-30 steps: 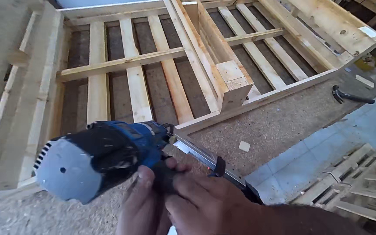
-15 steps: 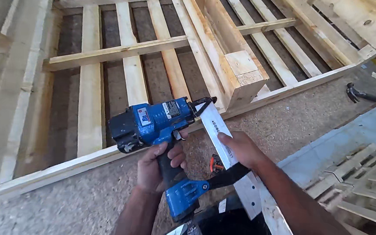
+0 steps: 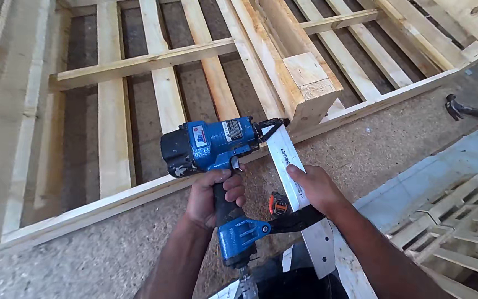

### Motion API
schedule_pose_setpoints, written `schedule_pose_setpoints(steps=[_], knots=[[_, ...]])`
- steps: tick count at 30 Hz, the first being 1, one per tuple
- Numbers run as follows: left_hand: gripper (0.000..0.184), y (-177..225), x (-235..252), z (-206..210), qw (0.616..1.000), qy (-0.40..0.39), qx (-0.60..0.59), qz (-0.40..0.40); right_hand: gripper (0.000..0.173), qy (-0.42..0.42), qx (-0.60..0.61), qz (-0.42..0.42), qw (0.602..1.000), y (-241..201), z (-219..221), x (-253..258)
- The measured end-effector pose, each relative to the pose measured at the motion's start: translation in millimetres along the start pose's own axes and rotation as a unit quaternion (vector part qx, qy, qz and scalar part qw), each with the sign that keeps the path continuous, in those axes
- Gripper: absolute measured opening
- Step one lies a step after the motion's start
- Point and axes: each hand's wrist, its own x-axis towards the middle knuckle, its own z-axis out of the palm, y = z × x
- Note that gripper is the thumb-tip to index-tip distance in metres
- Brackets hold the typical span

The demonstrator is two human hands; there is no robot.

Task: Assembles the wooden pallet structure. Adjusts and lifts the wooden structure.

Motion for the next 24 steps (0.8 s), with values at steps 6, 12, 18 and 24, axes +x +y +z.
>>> schedule_pose_setpoints(steps=[6, 12, 18, 24], knots=[[0.029, 4.8, 1.3, -2.0, 1.0, -0.004, 0.014, 0.01, 0.063, 0.008, 0.007, -0.005, 1.0, 0.6, 6.4, 0.4], [0.023, 3.7, 1.1, 1.3, 1.0, 0.023, 0.011, -0.003, 0.061, 0.05, -0.042, -0.006, 0.998, -3.2, 11.1, -2.9], [0.04, 4.4, -11.8, -19.8, 0.998, -0.059, 0.017, 0.034, 0.054, 0.038, -0.028, -0.017, 0.999, -3.6, 25.6, -4.2], [0.039, -0.8, -14.2, -26.4, 0.999, -0.018, -0.01, 0.029, 0.054, 0.009, -0.005, -0.012, 1.0, 6.9, 27.0, 4.4]])
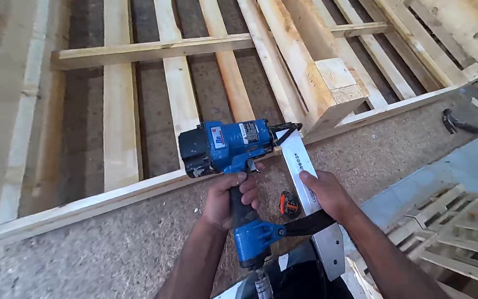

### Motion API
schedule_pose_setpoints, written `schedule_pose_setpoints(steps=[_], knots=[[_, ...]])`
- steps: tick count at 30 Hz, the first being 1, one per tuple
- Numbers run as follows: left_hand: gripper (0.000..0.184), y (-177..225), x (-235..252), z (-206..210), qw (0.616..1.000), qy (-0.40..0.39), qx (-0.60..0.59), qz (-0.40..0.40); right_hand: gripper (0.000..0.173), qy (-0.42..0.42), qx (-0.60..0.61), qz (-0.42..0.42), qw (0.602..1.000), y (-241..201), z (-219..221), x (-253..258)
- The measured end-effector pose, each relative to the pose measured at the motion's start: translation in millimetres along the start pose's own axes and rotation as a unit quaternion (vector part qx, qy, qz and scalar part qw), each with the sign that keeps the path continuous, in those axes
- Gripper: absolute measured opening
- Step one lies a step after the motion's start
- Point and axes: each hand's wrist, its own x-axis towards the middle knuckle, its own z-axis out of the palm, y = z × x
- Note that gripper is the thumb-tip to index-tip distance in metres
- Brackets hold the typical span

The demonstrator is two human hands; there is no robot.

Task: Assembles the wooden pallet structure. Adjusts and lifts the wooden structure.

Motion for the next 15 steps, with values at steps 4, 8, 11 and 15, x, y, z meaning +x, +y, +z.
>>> schedule_pose_setpoints(steps=[4, 8, 11, 15], knots=[[0.038, -6.4, 12.5, -0.4, 1.0, -0.003, -0.016, -0.018, 0.052, 0.01, 0.005, 0.003, 1.0, 7.3, -7.7, 2.2], [0.037, -12.3, 21.3, -0.2, 1.0, -0.002, -0.018, -0.013, 0.054, 0.009, -0.011, 0.007, 1.0, 10.4, -15.3, 4.9], [0.036, -15.9, 20.1, -0.2, 0.999, -0.014, -0.033, -0.017, 0.056, 0.004, -0.031, 0.008, 0.999, 8.5, -20.5, 3.3], [0.037, -20.2, 17.9, -0.9, 0.998, -0.025, -0.049, -0.011, 0.055, -0.005, -0.054, 0.0, 0.999, 3.0, -25.9, -0.8]])
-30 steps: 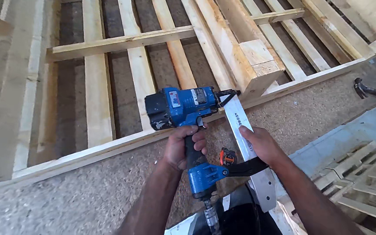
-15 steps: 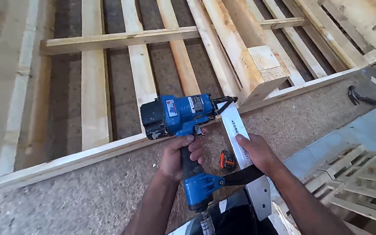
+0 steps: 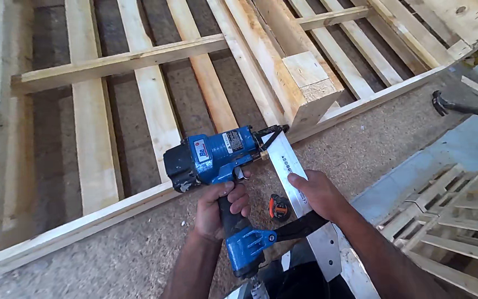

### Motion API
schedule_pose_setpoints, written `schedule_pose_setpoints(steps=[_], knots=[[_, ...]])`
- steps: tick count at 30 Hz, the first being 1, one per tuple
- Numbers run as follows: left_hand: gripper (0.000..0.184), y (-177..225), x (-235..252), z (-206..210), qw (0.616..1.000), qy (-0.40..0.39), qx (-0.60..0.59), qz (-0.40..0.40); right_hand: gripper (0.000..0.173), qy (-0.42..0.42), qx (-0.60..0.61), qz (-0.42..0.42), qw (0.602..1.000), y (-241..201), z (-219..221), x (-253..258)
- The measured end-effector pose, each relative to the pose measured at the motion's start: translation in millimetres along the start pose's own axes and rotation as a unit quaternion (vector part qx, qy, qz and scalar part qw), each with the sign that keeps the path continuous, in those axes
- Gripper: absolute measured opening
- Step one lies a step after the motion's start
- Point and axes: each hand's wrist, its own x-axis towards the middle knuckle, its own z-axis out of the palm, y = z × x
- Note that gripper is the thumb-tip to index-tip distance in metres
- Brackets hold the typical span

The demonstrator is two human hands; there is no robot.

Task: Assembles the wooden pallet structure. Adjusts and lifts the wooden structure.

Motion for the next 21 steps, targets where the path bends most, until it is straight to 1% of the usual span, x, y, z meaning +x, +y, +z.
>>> schedule_pose_setpoints(steps=[3, 6, 7, 9, 12, 13, 15, 16, 18, 19, 21], knots=[[0.034, -2.5, 2.2, -2.2, 1.0, 0.004, -0.01, -0.004, 0.056, 0.002, -0.004, 0.005, 1.0, -1.4, -2.7, -2.0], [0.024, -0.8, -0.2, 1.8, 0.999, 0.036, -0.002, -0.004, 0.056, 0.002, 0.016, 0.004, 1.0, 4.4, 2.5, 2.1], [0.025, -0.3, -1.8, 5.4, 0.999, 0.039, 0.007, 0.001, 0.056, -0.002, 0.018, 0.001, 1.0, 7.5, 4.7, 4.9], [0.033, -1.6, -9.6, 8.8, 0.999, 0.023, 0.022, 0.021, 0.058, -0.02, 0.008, -0.011, 1.0, 12.9, 8.6, 9.8], [0.04, -7.4, -39.1, 0.6, 0.995, 0.0, 0.037, 0.095, 0.062, -0.051, -0.043, -0.059, 0.996, 27.2, 11.1, 21.7], [0.041, -7.8, -52.2, -4.3, 0.991, -0.001, 0.034, 0.128, 0.06, -0.034, -0.074, -0.072, 0.994, 35.0, 8.1, 27.1], [0.042, -8.6, -83.7, -16.2, 0.982, 0.005, 0.011, 0.189, 0.049, 0.031, -0.209, -0.064, 0.975, 59.5, -7.4, 38.6], [0.042, -9.1, -99.8, -22.2, 0.976, 0.011, -0.006, 0.217, 0.05, 0.04, -0.279, -0.035, 0.959, 75.6, -16.6, 44.9], [0.042, -12.9, -130.2, -37.9, 0.964, 0.016, -0.038, 0.264, 0.066, 0.028, -0.371, 0.002, 0.928, 108.4, -26.4, 56.6], [0.043, -16.4, -144.9, -46.8, 0.958, 0.016, -0.049, 0.284, 0.069, 0.027, -0.397, -0.004, 0.917, 120.2, -27.7, 60.4], [0.046, -27.2, -172.3, -59.0, 0.947, 0.022, -0.061, 0.316, 0.068, 0.044, -0.42, -0.027, 0.906, 133.9, -30.3, 66.7]])
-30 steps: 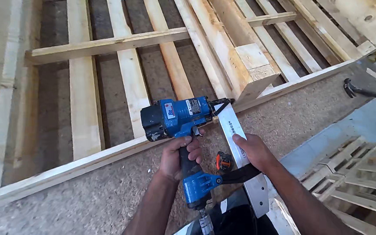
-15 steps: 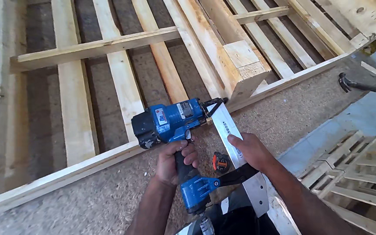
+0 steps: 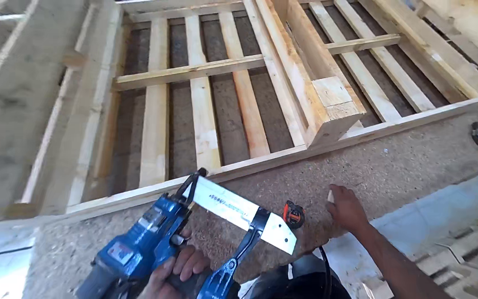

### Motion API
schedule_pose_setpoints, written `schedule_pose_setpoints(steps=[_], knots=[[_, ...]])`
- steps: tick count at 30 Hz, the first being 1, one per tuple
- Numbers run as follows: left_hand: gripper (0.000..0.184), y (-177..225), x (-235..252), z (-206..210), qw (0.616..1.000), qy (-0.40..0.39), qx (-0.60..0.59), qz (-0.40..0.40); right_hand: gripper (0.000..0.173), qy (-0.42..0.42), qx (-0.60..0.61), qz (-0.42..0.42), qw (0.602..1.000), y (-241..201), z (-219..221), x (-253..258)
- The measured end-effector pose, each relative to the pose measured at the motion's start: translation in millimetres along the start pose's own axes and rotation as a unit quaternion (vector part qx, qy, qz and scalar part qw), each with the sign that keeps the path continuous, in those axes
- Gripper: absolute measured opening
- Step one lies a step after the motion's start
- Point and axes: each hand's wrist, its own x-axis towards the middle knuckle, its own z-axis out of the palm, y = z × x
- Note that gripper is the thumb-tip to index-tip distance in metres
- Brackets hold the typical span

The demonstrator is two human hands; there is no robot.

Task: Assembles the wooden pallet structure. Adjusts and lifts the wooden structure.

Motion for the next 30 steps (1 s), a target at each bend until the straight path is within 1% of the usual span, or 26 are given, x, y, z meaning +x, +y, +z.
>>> schedule_pose_setpoints(steps=[2, 3, 5, 6, 9, 11, 12, 14, 15, 16, 17, 18, 19, 21, 23, 24, 25, 26, 27, 29, 30], knots=[[0.047, 2.6, -27.7, -4.5, 0.999, 0.009, -0.007, 0.035, 0.071, 0.006, -0.007, 0.015, 1.0, 8.0, 2.5, 3.5], [0.047, 1.3, -39.2, -7.0, 0.998, 0.013, -0.012, 0.058, 0.07, -0.003, -0.006, 0.024, 1.0, 12.2, 0.3, 5.3], [0.045, -2.1, -58.4, -17.9, 0.993, 0.031, -0.021, 0.107, 0.061, -0.013, 0.015, 0.027, 0.999, 15.6, -9.0, 3.6], [0.045, -2.3, -66.7, -27.2, 0.991, 0.045, -0.025, 0.127, 0.058, -0.01, 0.054, 0.03, 0.998, 13.2, -15.2, -1.3], [0.043, 1.1, -77.5, -59.5, 0.984, 0.073, -0.022, 0.162, 0.055, 0.017, 0.201, 0.022, 0.979, -15.0, -38.6, -20.9], [0.036, -3.6, -77.3, -77.9, 0.981, 0.094, 0.042, 0.165, 0.056, 0.031, 0.283, -0.023, 0.958, -43.1, -50.7, -32.8], [0.031, -6.3, -75.1, -81.5, 0.979, 0.107, 0.085, 0.153, 0.057, 0.035, 0.314, -0.064, 0.946, -62.8, -55.2, -35.5], [0.028, -6.6, -72.4, -75.8, 0.969, 0.173, 0.141, 0.103, 0.062, 0.026, 0.354, -0.165, 0.92, -124.7, -62.2, -35.0], [0.032, -1.9, -71.5, -73.4, 0.96, 0.219, 0.159, 0.069, 0.065, 0.014, 0.362, -0.217, 0.907, -166.1, -63.0, -33.4], [0.037, 6.8, -70.5, -71.8, 0.946, 0.266, 0.186, 0.017, 0.068, -0.001, 0.364, -0.262, 0.894, -211.3, -61.2, -32.4], [0.043, 17.8, -69.2, -69.9, 0.927, 0.3, 0.22, -0.054, 0.068, -0.011, 0.357, -0.297, 0.885, -258.5, -58.0, -32.9], [0.052, 29.8, -69.1, -66.9, 0.902, 0.317, 0.265, -0.129, 0.069, -0.015, 0.338, -0.328, 0.882, -306.5, -52.7, -34.9], [0.057, 43.0, -71.6, -62.5, 0.873, 0.309, 0.319, -0.202, 0.066, -0.013, 0.323, -0.35, 0.879, -355.4, -44.2, -37.8], [0.058, 73.2, -81.5, -53.8, 0.821, 0.226, 0.423, -0.311, 0.059, -0.007, 0.321, -0.396, 0.86, -450.5, -18.9, -40.9], [0.052, 115.9, -92.0, -50.8, 0.787, 0.119, 0.485, -0.361, 0.057, -0.013, 0.356, -0.422, 0.834, -536.5, 16.1, -38.9], [0.049, 140.5, -95.9, -49.5, 0.78, 0.091, 0.505, -0.359, 0.057, -0.019, 0.372, -0.423, 0.826, -572.1, 33.9, -37.0], [0.046, 165.2, -99.9, -49.2, 0.778, 0.093, 0.52, -0.339, 0.056, -0.023, 0.382, -0.422, 0.822, -601.8, 51.2, -33.8], [0.042, 188.7, -104.4, -50.6, 0.778, 0.12, 0.538, -0.302, 0.056, -0.03, 0.387, -0.419, 0.821, -625.1, 67.9, -30.1], [0.038, 211.4, -108.5, -53.0, 0.777, 0.166, 0.553, -0.252, 0.056, -0.034, 0.396, -0.417, 0.818, -642.7, 83.5, -26.6], [0.033, 255.0, -112.4, -61.1, 0.765, 0.257, 0.573, -0.141, 0.055, -0.041, 0.419, -0.408, 0.81, -663.5, 106.1, -22.1], [0.032, 275.9, -112.1, -65.9, 0.755, 0.288, 0.583, -0.085, 0.055, -0.037, 0.421, -0.407, 0.81, -667.8, 112.6, -21.3]])
